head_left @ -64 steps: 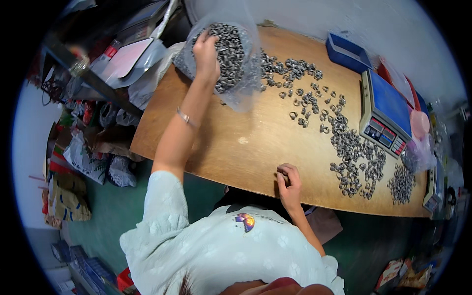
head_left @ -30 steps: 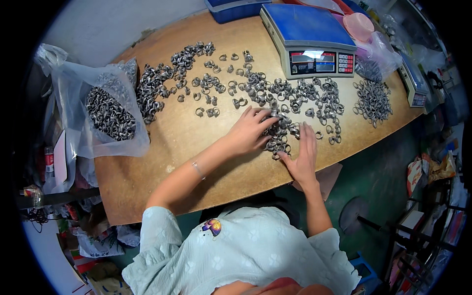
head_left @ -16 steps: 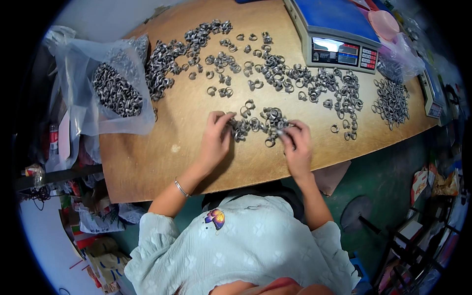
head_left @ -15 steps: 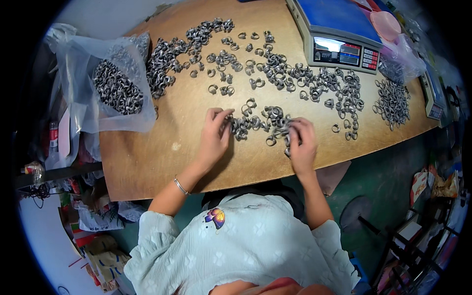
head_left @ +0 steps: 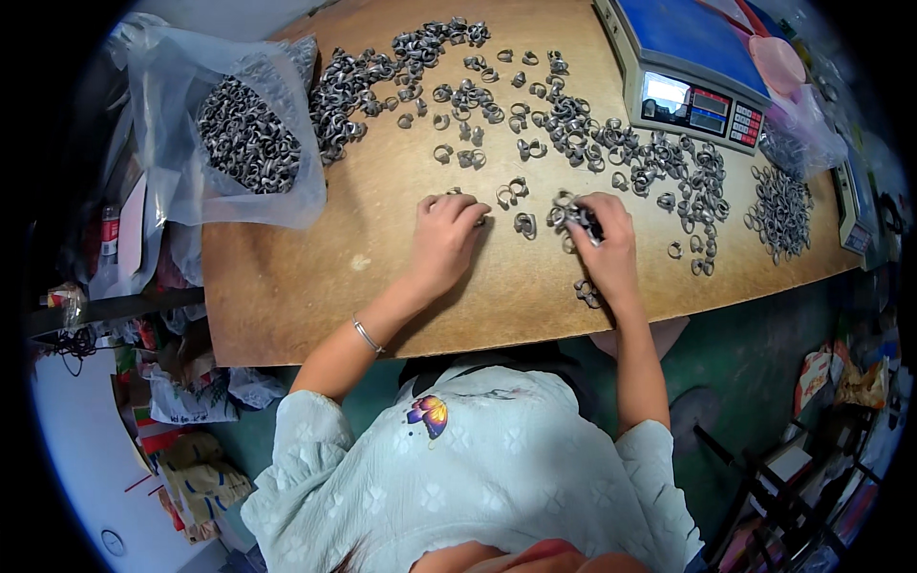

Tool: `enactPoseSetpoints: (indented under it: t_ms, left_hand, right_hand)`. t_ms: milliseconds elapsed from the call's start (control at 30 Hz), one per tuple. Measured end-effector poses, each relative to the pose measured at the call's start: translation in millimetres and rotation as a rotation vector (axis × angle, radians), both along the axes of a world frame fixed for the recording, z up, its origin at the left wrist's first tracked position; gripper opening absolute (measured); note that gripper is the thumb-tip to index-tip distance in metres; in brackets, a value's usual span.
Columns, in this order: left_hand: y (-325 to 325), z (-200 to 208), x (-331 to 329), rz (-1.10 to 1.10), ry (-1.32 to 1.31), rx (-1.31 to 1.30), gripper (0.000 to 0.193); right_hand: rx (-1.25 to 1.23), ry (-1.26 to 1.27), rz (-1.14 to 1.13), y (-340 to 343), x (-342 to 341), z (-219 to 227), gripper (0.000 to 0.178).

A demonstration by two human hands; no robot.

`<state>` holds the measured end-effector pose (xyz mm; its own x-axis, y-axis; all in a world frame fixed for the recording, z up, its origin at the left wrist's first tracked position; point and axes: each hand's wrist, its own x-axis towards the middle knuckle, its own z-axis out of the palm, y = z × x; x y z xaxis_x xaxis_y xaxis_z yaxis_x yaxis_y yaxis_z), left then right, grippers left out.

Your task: The person sorts small metal rings and clips on a wooden tabletop by hand, moving them into different piles and occasionally placing some into a large plastic bag.

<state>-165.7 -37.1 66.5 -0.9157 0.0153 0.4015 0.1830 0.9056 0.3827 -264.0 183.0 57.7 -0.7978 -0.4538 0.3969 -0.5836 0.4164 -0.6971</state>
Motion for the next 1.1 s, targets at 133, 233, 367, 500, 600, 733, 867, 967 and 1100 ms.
enactPoseSetpoints:
  t_ms: [133, 233, 367, 500, 600, 733, 867, 967, 1100]
  left_hand:
    - [-16.7, 0.5, 5.0, 0.147, -0.037, 0.391, 0.018]
    - [-23.4, 2.4, 4.1, 0.229, -0.091, 0.951, 0.016]
    - [-36.7, -3.1, 0.0, 0.167, -0.053, 1.246, 0.019]
    - [-30.3, 3.3, -6.0, 0.197, -0.016, 1.423, 0.022]
    - [-24.7, 11.6, -2.6, 0.151, -0.116, 1.315, 0.025]
    - [-10.3, 8.1, -3.0, -0.017, -0.071, 0.923, 0.025]
    - [7.4, 15.8, -8.4, -0.075, -0.039, 0.693, 0.027]
    - [18.6, 17.4, -15.3, -0.153, -0.080, 0.471, 0.034]
    - [29.5, 16.6, -23.4, -0.262, -0.113, 0.047, 0.034]
  right_hand:
    - [-0.087, -0.143, -0.212, 2.5, -8.2, 0.5, 0.020]
    - [-0.553, -0.545, -0.297, 14.2, -19.8, -0.4, 0.019]
    - [-0.544, -0.632, -0.264, 39.9, -27.5, 3.6, 0.026]
    - [-0.245, -0.437, -0.135, 69.4, -22.2, -4.4, 0.036]
    - [0.092, -0.207, -0.103, 66.7, -1.0, 18.5, 0.058]
    - [0.192, -0.068, 0.020, 55.0, 26.8, 8.8, 0.067]
    - [0.083, -0.080, 0.025, 30.8, 47.5, -0.6, 0.046]
    - [0.044, -0.037, 0.069, 6.2, 59.0, -8.9, 0.030]
    - [-0.184, -0.178, 0.104, -19.7, 62.6, -4.1, 0.026]
